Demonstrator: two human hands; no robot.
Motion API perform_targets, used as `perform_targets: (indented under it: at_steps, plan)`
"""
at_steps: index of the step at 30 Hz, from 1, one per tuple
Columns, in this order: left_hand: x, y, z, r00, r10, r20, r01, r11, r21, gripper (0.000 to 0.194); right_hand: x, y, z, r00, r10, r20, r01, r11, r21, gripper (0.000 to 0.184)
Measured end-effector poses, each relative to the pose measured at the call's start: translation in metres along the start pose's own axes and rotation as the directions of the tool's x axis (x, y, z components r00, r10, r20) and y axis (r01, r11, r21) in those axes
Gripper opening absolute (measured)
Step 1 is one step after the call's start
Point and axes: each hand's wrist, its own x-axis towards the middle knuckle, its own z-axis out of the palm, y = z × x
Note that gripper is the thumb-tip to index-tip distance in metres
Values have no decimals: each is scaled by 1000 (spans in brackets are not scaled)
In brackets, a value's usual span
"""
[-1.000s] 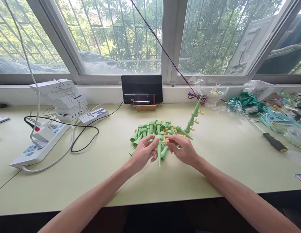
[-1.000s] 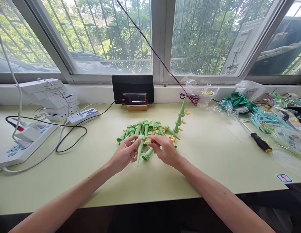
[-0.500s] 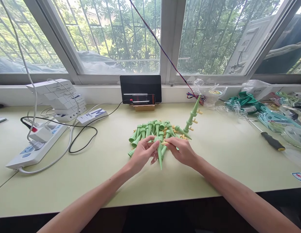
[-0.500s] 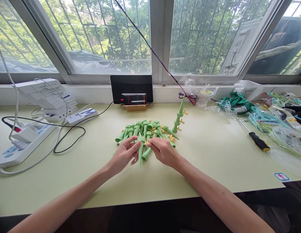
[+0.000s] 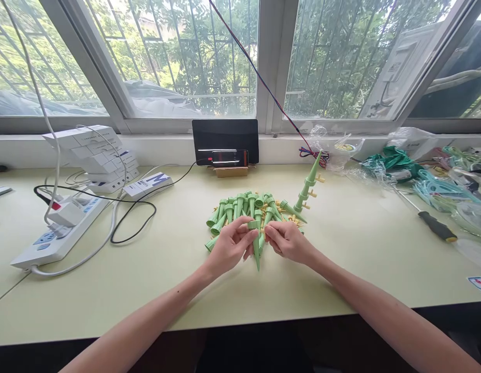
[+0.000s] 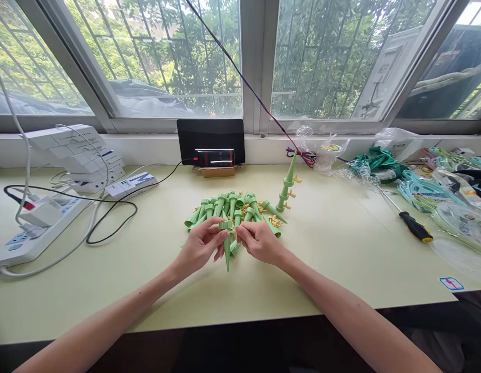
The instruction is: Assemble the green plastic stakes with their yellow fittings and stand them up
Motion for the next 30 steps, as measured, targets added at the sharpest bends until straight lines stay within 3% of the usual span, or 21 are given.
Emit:
perform_targets:
  at_steps: [3,7,11,16,22,30]
  plan:
    - [1,3,0,999,-38,3,38,999,-14,25,0,-1,0,1000,-2,0,2,1000,16,42]
    - [3,5,0,990,-143,2,141,977,-158,25,2,0,0,989,-133,-69,123,984,-131,35]
    - [5,2,-1,974,-225,2,213,923,-321,27,3,3,-2,949,-290,-123,252,933,-256,22]
    - [6,1,-2,973,-230,9,220,918,-331,27,2,9,-4,901,-409,-142,333,865,-375,20]
    - [2,4,-1,992,-126,28,129,983,-131,27,0,9,-2,908,-384,-167,314,888,-337,28]
    - [-1,-8,2,999,14,36,-13,1000,-21,24,2,1,-1,971,-183,-157,149,968,-202,51]
